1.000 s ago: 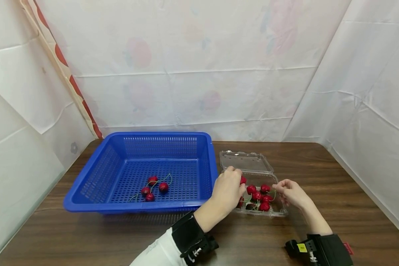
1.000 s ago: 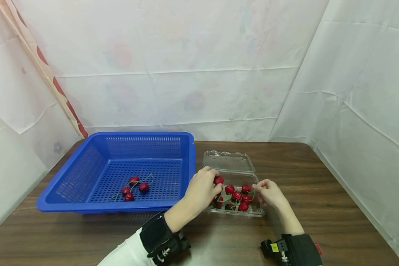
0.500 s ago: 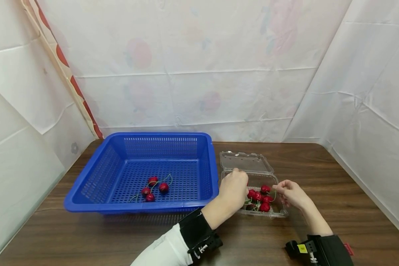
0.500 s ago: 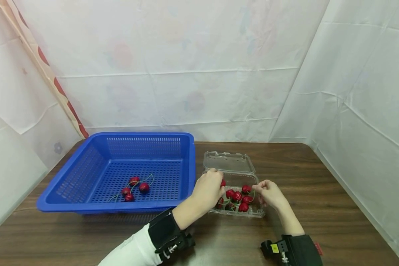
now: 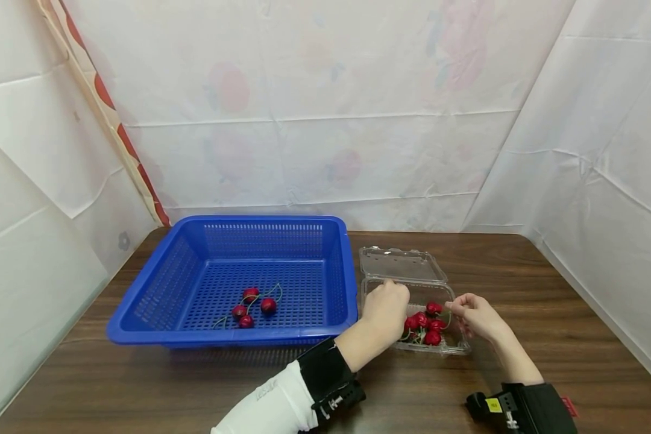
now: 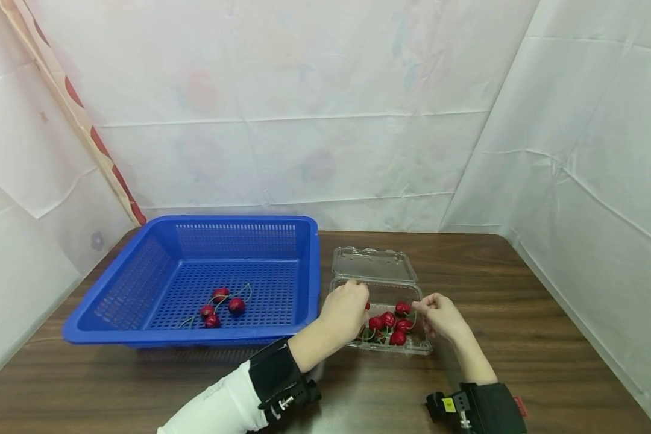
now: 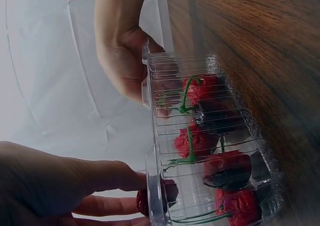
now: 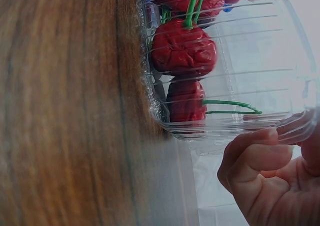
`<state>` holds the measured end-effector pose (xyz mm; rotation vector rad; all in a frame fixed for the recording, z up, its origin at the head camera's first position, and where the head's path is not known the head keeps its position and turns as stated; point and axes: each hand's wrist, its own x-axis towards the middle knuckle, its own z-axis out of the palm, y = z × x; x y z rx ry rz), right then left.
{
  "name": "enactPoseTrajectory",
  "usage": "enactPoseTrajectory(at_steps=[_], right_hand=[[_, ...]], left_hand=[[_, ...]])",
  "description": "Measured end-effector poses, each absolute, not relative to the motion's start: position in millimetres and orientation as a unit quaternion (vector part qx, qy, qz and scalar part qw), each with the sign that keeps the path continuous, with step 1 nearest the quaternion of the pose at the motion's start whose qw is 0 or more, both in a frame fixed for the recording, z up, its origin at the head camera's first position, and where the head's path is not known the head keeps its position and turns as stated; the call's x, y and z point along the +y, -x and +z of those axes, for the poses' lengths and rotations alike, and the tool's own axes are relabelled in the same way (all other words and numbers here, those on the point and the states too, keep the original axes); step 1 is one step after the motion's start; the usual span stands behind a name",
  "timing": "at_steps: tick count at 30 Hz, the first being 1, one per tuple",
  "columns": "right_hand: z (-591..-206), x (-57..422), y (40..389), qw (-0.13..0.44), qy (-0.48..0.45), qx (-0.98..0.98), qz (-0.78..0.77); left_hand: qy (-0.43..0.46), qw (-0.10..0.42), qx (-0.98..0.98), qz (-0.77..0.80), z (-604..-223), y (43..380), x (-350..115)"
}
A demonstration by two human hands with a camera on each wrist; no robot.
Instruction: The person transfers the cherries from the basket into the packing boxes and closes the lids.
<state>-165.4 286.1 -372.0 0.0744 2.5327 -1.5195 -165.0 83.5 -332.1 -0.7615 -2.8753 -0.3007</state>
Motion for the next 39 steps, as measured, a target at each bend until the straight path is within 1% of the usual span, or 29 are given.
enactPoseTrajectory(at_steps=[5,18,22,30,39], right_hand=[[-372,285,166,0.093,-0.026,0.856,-0.508],[-371,284,167,0.094,-0.026,0.854,-0.511],[-371,285,166,0.09,-0.021,0.855,-0.511],[-371,285,165,0.087,-0.017,0.855,-0.511],[-371,286,165,0.09,-0.019,0.854,-0.512]], left_hand=[[0.257,0.083,-0.959,-0.083,-334,165,85],[0.256,0.068,-0.962,-0.06,-332,165,85],[0.256,0.076,-0.961,-0.066,-332,164,83],[0.267,0.112,-0.954,-0.077,-330,161,78],[0.263,0.132,-0.952,-0.08,-326,158,69]])
